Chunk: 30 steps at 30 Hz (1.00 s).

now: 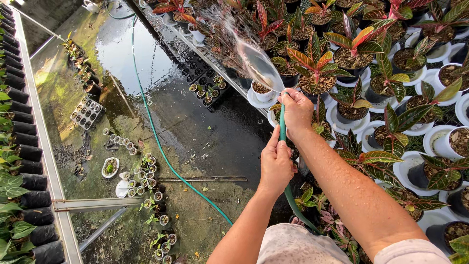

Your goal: The person uses a green hose to water numerous potted plants arranged on metal shelving. The person moves the hose back and forth to cover multiple rows of plants with a spray of water.

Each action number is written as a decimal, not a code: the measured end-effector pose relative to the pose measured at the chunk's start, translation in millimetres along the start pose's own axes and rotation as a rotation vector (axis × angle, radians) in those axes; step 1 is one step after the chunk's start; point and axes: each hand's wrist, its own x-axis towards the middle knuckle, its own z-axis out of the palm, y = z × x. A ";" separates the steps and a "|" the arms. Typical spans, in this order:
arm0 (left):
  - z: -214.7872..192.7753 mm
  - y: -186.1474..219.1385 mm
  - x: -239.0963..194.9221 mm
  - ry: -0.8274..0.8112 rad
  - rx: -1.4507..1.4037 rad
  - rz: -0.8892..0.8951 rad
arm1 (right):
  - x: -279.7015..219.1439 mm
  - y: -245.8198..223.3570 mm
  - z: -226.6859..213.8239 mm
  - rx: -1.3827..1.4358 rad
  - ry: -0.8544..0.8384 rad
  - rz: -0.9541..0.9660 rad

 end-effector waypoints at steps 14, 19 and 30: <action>-18.8 8.7 0.0 -0.021 -0.054 0.015 | -7.2 12.0 16.1 -0.068 -0.016 -0.036; -25.9 7.6 0.0 -0.020 0.056 0.048 | -5.2 16.2 14.2 -0.061 0.004 -0.092; -22.3 -10.0 4.6 -0.042 0.041 0.047 | 0.0 21.8 -3.7 0.002 0.041 -0.103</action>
